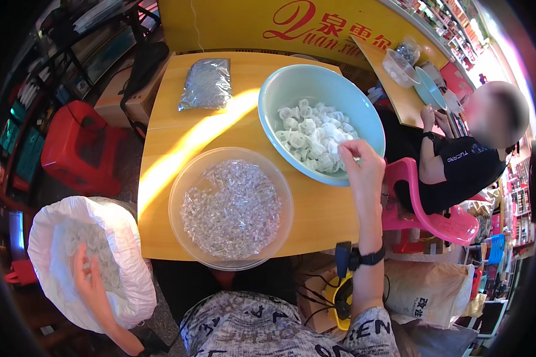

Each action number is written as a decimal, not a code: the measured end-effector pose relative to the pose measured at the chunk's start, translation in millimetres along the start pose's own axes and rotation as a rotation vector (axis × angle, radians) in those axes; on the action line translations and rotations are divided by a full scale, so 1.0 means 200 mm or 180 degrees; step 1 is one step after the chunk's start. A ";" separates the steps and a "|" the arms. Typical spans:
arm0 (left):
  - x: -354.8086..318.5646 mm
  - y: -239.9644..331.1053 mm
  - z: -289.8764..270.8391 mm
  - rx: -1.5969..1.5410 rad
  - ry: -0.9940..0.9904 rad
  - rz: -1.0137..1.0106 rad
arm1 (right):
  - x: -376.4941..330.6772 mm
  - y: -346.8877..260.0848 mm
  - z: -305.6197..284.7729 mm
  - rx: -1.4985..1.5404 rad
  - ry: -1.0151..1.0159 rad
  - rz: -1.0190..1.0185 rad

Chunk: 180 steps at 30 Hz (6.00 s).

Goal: Manually assembling small white plastic components by inserting one part into another.

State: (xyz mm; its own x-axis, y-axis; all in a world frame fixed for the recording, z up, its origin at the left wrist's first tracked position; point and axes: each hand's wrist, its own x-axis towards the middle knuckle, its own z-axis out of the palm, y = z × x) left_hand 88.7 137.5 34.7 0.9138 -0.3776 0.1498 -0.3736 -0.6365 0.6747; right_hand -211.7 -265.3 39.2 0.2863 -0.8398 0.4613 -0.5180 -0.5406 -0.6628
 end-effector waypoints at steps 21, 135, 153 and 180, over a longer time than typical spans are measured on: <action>0.07 -0.14 0.21 0.0014 -0.1224 0.0092 | -0.49 -0.40 0.42 0.0408 -0.1890 -0.0907; -0.24 0.62 0.75 -0.3968 -0.2698 -0.0608 | -0.60 -0.48 0.36 0.2713 -0.1325 0.0482; -0.24 0.61 0.74 -0.3827 -0.2665 -0.0401 | -0.60 -0.48 0.36 0.2234 -0.1215 -0.0066; -0.25 0.61 0.71 -0.3635 -0.2571 -0.0147 | -0.61 -0.47 0.34 0.2728 -0.1286 0.0515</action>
State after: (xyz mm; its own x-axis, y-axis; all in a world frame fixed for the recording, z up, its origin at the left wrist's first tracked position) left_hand -25.4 -17.6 6.3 0.4324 -0.8984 -0.0772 0.3454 0.0859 0.9345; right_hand -142.7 -114.4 5.3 0.6021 -0.7744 0.1944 0.1438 -0.1343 -0.9805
